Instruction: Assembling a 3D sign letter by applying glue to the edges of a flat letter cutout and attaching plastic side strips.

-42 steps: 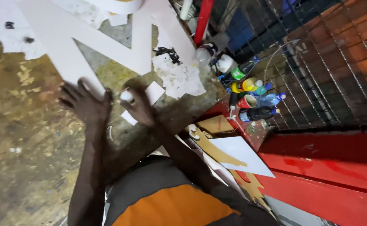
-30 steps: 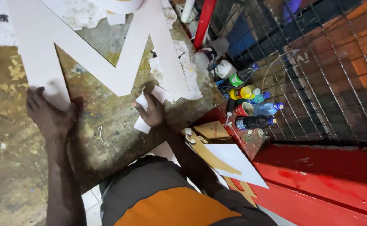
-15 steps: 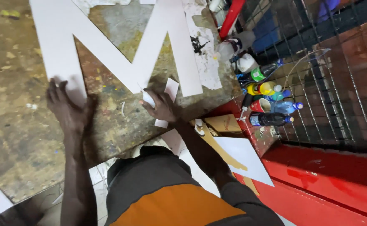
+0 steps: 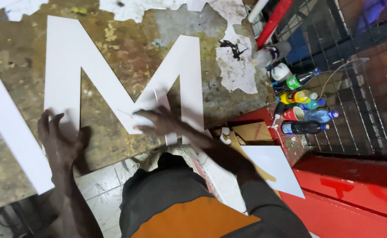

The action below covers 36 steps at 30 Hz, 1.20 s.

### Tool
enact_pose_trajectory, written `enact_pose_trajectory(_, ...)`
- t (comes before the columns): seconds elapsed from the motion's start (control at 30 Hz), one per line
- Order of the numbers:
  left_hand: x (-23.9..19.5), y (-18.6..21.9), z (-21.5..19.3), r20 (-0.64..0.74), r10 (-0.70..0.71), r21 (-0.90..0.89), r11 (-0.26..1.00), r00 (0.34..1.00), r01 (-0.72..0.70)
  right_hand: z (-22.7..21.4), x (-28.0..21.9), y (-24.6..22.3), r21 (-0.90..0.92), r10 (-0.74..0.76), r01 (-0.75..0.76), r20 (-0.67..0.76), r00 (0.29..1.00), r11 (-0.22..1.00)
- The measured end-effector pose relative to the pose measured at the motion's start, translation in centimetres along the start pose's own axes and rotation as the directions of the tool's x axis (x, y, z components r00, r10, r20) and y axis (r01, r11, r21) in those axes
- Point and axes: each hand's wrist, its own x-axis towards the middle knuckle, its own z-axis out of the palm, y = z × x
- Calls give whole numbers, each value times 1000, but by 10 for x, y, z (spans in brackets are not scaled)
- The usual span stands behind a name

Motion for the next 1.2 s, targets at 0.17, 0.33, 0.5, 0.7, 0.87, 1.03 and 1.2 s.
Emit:
enact_pose_trajectory(0.17,-13,-20,1,77,-44,14,999,996,43,-86,132,109,-275,143,-185,-166,976,943)
enact_pose_trajectory(0.33,-4,30,6,213,-302,-132,933,929,334,-144,152,61,187,232,-138,-779,583,973)
enact_pose_trajectory(0.5,10,47,73,8,331,-181,929,944,-324,-45,31,130,-155,91,-308,-751,654,939)
enact_pose_trajectory(0.7,40,25,163,207,343,92,925,916,-368,-43,-63,108,-186,180,-417,-697,694,890)
enact_pose_trajectory(0.87,11,50,162,119,299,301,898,947,-321,-55,-65,107,-75,193,-307,-633,750,949)
enact_pose_trajectory(1.03,-7,71,143,173,129,316,932,976,-180,-56,-24,137,-28,138,-188,-574,807,982)
enact_pose_trajectory(1.2,-15,64,147,318,238,187,933,918,-307,-51,10,132,-147,24,-117,-518,855,982)
